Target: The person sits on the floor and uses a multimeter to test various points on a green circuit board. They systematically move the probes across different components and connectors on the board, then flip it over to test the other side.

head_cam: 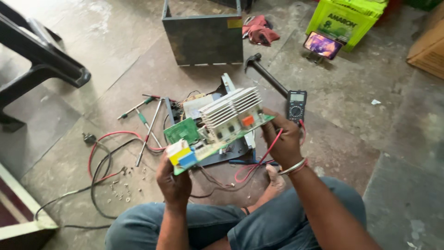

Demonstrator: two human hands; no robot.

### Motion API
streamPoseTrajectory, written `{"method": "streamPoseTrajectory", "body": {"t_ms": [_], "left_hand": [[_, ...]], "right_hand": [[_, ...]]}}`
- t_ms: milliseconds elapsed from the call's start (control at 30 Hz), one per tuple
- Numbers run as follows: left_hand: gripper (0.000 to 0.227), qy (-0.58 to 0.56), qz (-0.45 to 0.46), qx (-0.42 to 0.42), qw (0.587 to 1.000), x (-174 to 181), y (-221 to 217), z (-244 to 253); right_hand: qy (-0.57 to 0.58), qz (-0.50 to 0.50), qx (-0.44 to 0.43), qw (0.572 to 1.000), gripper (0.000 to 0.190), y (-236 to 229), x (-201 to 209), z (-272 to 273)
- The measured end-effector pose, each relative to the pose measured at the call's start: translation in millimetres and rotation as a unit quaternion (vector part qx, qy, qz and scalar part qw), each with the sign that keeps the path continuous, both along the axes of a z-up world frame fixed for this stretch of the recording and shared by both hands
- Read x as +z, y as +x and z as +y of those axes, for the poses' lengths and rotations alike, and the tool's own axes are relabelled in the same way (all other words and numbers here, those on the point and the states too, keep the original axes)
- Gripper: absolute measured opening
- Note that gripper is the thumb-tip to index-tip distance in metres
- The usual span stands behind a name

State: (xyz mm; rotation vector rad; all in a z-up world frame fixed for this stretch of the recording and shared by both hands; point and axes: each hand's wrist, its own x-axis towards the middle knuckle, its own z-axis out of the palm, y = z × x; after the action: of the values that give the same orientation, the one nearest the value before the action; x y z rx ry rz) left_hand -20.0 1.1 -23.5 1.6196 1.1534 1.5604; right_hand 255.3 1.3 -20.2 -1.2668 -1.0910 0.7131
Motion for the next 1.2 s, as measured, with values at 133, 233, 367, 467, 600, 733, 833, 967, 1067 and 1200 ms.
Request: {"method": "streamPoseTrajectory", "body": {"t_ms": [133, 233, 367, 467, 600, 733, 833, 967, 1067, 1200], "left_hand": [[0.020, 0.066, 0.082, 0.008, 0.994, -8.5, -16.3, 7.3], [0.020, 0.117, 0.108, 0.006, 0.987, 1.6, -13.2, 7.8], [0.023, 0.109, 0.123, 0.007, 0.986, 15.3, -14.3, 9.4], [0.023, 0.102, 0.129, -0.016, 0.986, 20.5, -19.3, 12.9], [0.025, 0.043, 0.019, -0.056, 0.997, 16.4, -18.0, 10.8], [0.041, -0.101, -0.293, -0.153, 0.938, -7.3, -14.9, 12.0], [0.042, -0.170, -0.455, -0.244, 0.839, -25.4, -15.4, 17.7], [0.055, -0.345, -0.569, -0.186, 0.723, -40.4, -12.2, 32.6], [0.055, -0.268, -0.488, -0.295, 0.776, -51.3, -4.5, 36.4], [0.057, -0.323, -0.481, -0.269, 0.770, -54.7, 0.1, 44.4]], "right_hand": [[-0.015, 0.082, 0.072, 0.994, 0.041, 1.1, -10.4, 4.3], [-0.026, 0.290, 0.208, 0.934, 0.053, 1.8, -13.5, 7.3], [-0.047, 0.498, 0.302, 0.812, 0.053, -3.0, -13.9, 15.8], [-0.111, 0.505, 0.250, 0.818, 0.055, -9.2, -14.8, 18.0], [-0.105, 0.515, 0.240, 0.816, 0.022, -17.1, -32.0, 14.5], [-0.101, 0.570, 0.264, 0.771, 0.026, -14.9, -33.7, 12.5], [-0.108, 0.560, 0.242, 0.785, 0.047, -19.2, -27.9, 11.0], [-0.100, 0.527, 0.182, 0.824, 0.047, -24.2, -31.3, 15.8], [-0.126, 0.489, 0.145, 0.851, 0.043, -24.8, -43.4, 23.4], [-0.146, 0.478, 0.142, 0.854, 0.024, -23.3, -68.1, 30.7]]}}
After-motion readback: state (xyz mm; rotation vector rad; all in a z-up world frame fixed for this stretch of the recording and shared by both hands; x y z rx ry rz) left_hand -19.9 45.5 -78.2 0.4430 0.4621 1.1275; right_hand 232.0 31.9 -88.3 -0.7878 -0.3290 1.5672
